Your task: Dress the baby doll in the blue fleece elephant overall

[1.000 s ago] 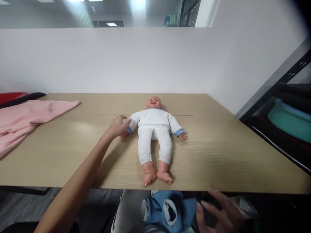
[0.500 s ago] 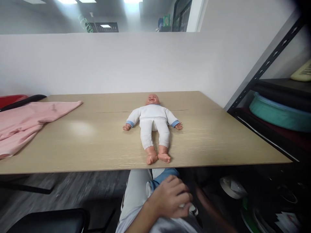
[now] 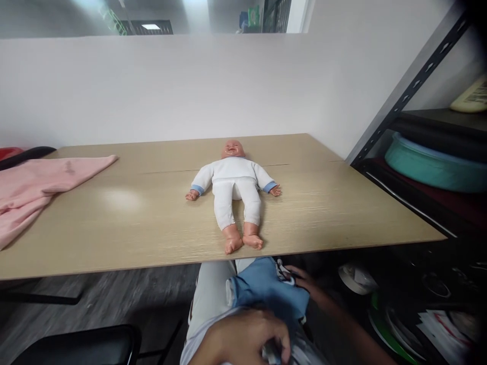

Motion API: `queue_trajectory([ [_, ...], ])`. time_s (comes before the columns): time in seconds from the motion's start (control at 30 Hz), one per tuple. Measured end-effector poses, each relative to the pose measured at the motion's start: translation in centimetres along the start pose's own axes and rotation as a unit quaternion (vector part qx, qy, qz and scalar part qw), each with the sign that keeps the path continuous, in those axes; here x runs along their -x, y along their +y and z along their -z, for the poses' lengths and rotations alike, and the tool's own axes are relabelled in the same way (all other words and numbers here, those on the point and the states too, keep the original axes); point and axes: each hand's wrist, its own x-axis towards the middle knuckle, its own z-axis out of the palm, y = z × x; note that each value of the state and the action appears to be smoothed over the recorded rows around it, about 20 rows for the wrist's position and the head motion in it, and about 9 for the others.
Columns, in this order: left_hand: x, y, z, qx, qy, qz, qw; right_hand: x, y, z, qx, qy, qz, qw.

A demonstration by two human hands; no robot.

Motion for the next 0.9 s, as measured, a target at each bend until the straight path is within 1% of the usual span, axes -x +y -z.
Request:
queue_trajectory([
  [0.07, -0.1, 2.1, 0.9, -0.029, -0.013, -0.039, 0.999, 0.5, -1.4, 0.1, 0.021, 0.007, 0.002, 1.000],
  [0.1, 0.0, 3.5, 1.7, -0.035, -0.005, -0.056, 0.998, 1.0, -2.4, 0.0, 0.030, 0.006, 0.007, 1.000],
  [0.13, 0.2, 5.1, 2.7, -0.033, 0.013, -0.078, 0.996, 1.7, -3.8, -0.1, 0.041, -0.006, 0.021, 0.999],
  [0.17, 0.5, 6.7, 3.8, -0.019, 0.034, -0.114, 0.993, 2.4, -5.4, -0.2, 0.047, -0.017, 0.039, 0.998],
  [0.2, 0.8, 8.4, 5.0, -0.001, 0.062, -0.135, 0.989, 3.1, -7.3, -0.3, 0.057, -0.047, 0.065, 0.995],
  [0.23, 1.2, 9.9, 6.3, 0.012, 0.103, -0.144, 0.984, 3.8, -9.4, -0.4, 0.087, -0.085, 0.131, 0.984],
  [0.27, 1.5, 11.2, 7.7, 0.017, 0.147, -0.152, 0.977, 4.3, -11.7, -0.5, 0.101, -0.092, 0.201, 0.970],
  [0.3, 1.9, 12.3, 9.0, 0.008, 0.184, -0.144, 0.972, 4.7, -14.0, -0.4, 0.102, -0.093, 0.267, 0.954],
  [0.33, 2.2, 13.1, 10.3, -0.002, 0.220, -0.126, 0.967, 4.9, -16.3, -0.3, 0.102, -0.091, 0.326, 0.936],
  [0.37, 2.4, 13.6, 11.6, -0.009, 0.242, -0.107, 0.964, 5.0, -18.5, -0.1, 0.109, -0.087, 0.387, 0.912],
  [0.4, 2.5, 14.0, 12.8, -0.006, 0.254, -0.089, 0.963, 4.8, -20.6, 0.1, 0.126, -0.073, 0.418, 0.897],
  [0.43, 2.6, 14.2, 14.1, 0.008, 0.254, -0.074, 0.964, 4.5, -22.6, 0.4, 0.144, -0.054, 0.440, 0.885],
  [0.47, 2.6, 14.3, 15.3, 0.028, 0.242, -0.059, 0.968, 4.1, -24.4, 0.8, 0.163, -0.033, 0.454, 0.876],
  [0.57, 2.2, 15.1, 18.7, 0.072, 0.175, -0.005, 0.982, 2.4, -28.9, 2.0, 0.200, 0.016, 0.482, 0.853],
  [0.63, 2.0, 16.1, 20.8, 0.033, 0.158, 0.010, 0.987, 1.0, -31.2, 2.9, 0.218, 0.049, 0.490, 0.843],
  [0.67, 1.9, 16.6, 21.7, -0.004, 0.164, -0.006, 0.986, 0.2, -32.1, 3.3, 0.227, 0.055, 0.490, 0.840],
  [0.7, 1.9, 17.2, 22.7, -0.044, 0.179, -0.036, 0.982, -0.7, -32.9, 3.8, 0.236, 0.048, 0.490, 0.838],
  [0.73, 1.8, 17.7, 23.6, -0.082, 0.198, -0.072, 0.974, -1.7, -33.6, 4.2, 0.246, 0.023, 0.486, 0.838],
  [0.8, 1.8, 18.3, 25.3, -0.129, 0.231, -0.136, 0.955, -3.7, -34.4, 5.0, 0.268, -0.072, 0.456, 0.846],
  [0.87, 1.9, 18.3, 26.8, -0.130, 0.254, -0.166, 0.944, -5.5, -34.8, 5.7, 0.270, -0.173, 0.404, 0.857],
  [0.9, 1.9, 18.0, 27.5, -0.122, 0.263, -0.170, 0.942, -6.3, -34.9, 6.0, 0.262, -0.202, 0.381, 0.863],
])
